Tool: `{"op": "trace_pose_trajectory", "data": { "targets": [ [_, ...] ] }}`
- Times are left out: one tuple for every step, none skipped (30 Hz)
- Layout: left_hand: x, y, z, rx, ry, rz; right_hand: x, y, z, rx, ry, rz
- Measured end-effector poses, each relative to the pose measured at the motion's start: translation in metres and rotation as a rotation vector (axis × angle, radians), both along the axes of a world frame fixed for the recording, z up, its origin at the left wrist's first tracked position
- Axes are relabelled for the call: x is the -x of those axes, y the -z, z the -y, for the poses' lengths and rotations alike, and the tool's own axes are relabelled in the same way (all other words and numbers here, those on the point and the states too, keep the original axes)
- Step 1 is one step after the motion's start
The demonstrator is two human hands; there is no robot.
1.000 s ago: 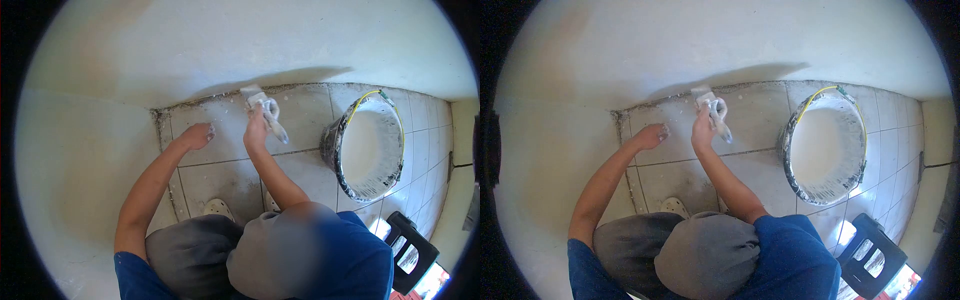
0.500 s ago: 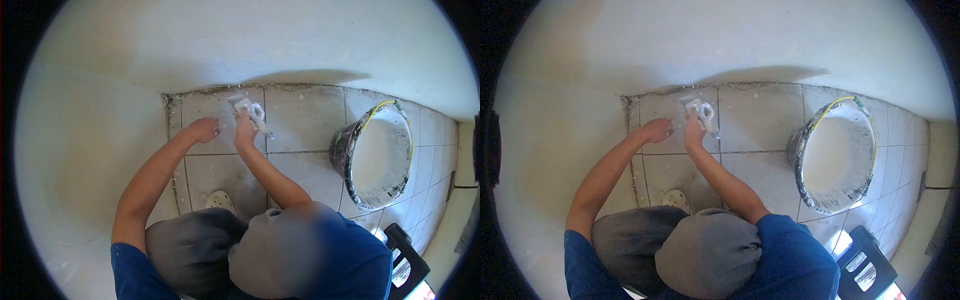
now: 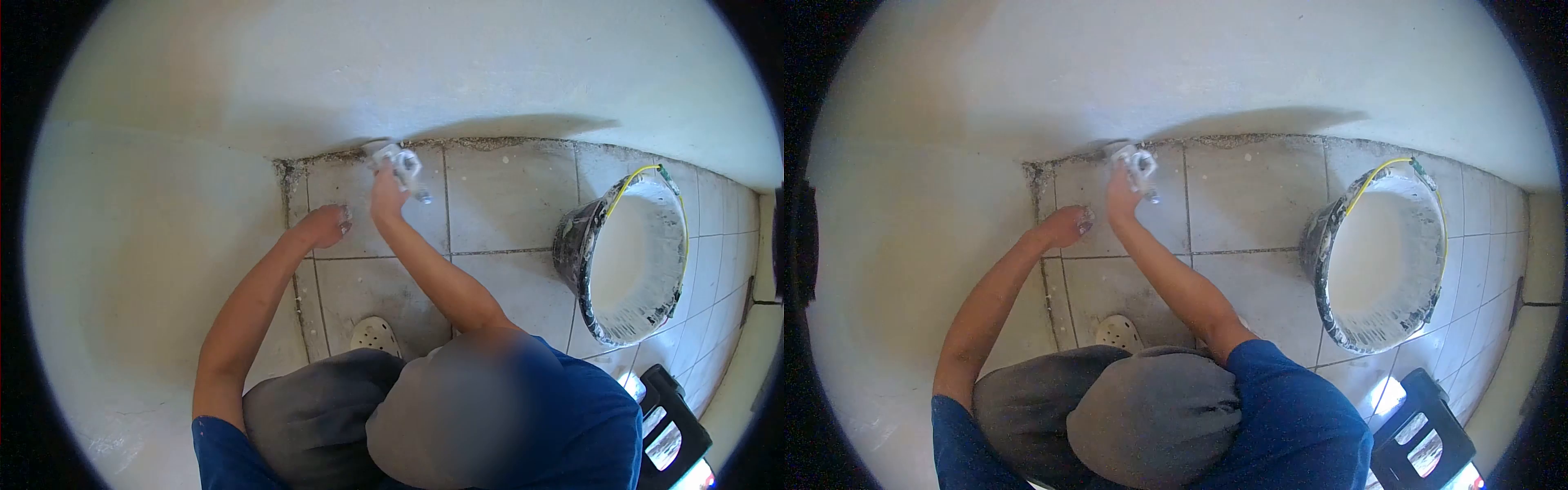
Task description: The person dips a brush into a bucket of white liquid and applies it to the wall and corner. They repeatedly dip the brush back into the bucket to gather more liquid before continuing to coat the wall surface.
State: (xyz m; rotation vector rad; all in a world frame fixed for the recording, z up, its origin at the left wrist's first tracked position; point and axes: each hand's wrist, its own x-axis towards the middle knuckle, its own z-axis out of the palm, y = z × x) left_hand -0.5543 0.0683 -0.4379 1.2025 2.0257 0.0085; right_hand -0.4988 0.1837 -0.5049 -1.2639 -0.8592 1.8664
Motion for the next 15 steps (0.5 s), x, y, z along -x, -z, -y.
{"op": "trace_pose_trajectory", "data": {
  "targets": [
    [0.001,0.000,-0.002,-0.008,0.020,-0.007,-0.001,0.031,-0.009,-0.289,-0.262,0.428],
    [0.001,0.001,-0.004,-0.018,0.035,-0.014,-0.010,0.063,-0.023,-0.580,-0.527,0.857],
    [0.000,0.002,-0.004,-0.027,0.048,-0.020,-0.033,0.039,-0.052,-0.327,-0.193,0.204],
    [0.000,0.002,-0.005,-0.022,0.039,-0.016,-0.058,-0.009,-0.082,-0.050,0.145,-0.436],
    [-0.001,0.000,-0.007,-0.014,0.034,-0.007,-0.078,-0.060,-0.092,-0.022,0.165,-0.397],
    [-0.003,-0.001,-0.010,-0.009,0.036,0.000,-0.094,-0.092,-0.096,0.002,0.191,-0.358],
    [-0.004,0.000,-0.013,-0.005,0.035,0.000,-0.099,-0.092,-0.097,0.006,0.226,-0.342],
    [-0.004,-0.001,-0.014,-0.005,0.039,0.001,-0.104,-0.088,-0.098,0.007,0.265,-0.325],
    [-0.004,0.000,-0.017,-0.007,0.049,0.001,-0.108,-0.083,-0.099,0.003,0.310,-0.310],
    [-0.004,0.001,-0.021,-0.019,0.057,-0.002,-0.106,-0.073,-0.093,0.007,0.390,-0.246],
    [-0.004,0.001,-0.024,-0.028,0.064,-0.006,-0.105,-0.062,-0.089,0.036,0.364,-0.235],
    [-0.004,0.001,-0.029,-0.035,0.067,-0.014,-0.102,-0.052,-0.087,0.068,0.334,-0.228],
    [-0.005,0.001,-0.033,-0.053,0.072,-0.010,-0.100,-0.044,-0.084,0.105,0.298,-0.220],
    [-0.007,0.000,-0.036,-0.067,0.074,-0.006,-0.095,-0.037,-0.085,0.065,0.301,-0.165],
    [-0.008,-0.001,-0.038,-0.081,0.074,-0.005,-0.084,-0.031,-0.091,0.026,0.303,-0.113]
  ]
}}
